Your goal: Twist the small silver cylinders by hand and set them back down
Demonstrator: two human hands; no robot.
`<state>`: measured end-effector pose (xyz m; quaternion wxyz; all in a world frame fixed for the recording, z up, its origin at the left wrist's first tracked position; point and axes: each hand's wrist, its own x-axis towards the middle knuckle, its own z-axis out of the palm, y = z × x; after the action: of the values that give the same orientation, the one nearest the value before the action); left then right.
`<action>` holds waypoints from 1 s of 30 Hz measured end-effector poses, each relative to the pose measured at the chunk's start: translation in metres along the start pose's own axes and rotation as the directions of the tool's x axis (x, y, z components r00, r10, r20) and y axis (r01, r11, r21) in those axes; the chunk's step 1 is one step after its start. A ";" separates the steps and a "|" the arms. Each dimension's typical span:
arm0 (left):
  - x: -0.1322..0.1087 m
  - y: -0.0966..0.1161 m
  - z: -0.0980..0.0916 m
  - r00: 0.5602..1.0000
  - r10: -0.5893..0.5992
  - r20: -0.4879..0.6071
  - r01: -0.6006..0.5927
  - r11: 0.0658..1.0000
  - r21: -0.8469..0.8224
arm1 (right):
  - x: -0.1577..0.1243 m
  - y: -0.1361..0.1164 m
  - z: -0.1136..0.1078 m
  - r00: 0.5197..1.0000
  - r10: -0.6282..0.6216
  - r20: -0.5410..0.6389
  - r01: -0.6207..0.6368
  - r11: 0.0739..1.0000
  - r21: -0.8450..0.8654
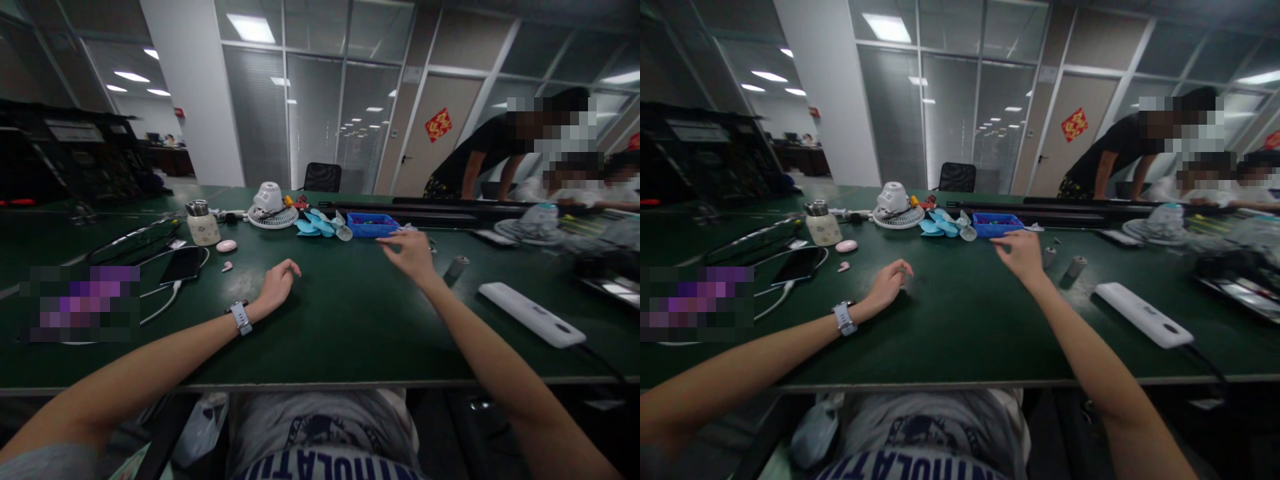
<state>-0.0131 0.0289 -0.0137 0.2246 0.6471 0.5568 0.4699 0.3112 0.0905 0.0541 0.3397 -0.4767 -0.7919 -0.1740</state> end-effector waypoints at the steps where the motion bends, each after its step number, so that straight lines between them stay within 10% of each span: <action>1: 0.000 -0.001 0.000 1.000 0.000 -0.001 0.000 1.000 0.003 | 0.003 0.023 -0.011 0.991 0.136 -0.001 -0.136 0.986 -0.097; 5: 0.002 -0.006 0.001 1.000 0.008 0.007 -0.008 1.000 0.015 | -0.004 0.103 -0.047 0.774 0.633 0.018 -0.575 0.715 -0.397; 12: 0.002 -0.009 0.000 0.999 0.018 0.028 -0.019 1.000 0.025 | -0.024 0.150 -0.048 0.509 0.854 0.110 -0.736 0.497 -0.460; 30: 0.000 0.002 -0.001 0.998 0.012 0.060 -0.015 0.998 0.055 | -0.028 0.154 -0.039 0.511 0.858 0.052 -0.769 0.484 -0.417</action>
<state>-0.0125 0.0278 -0.0113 0.2202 0.6705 0.5582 0.4363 0.4693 0.1242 0.0541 0.1887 -0.8653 -0.4601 -0.0622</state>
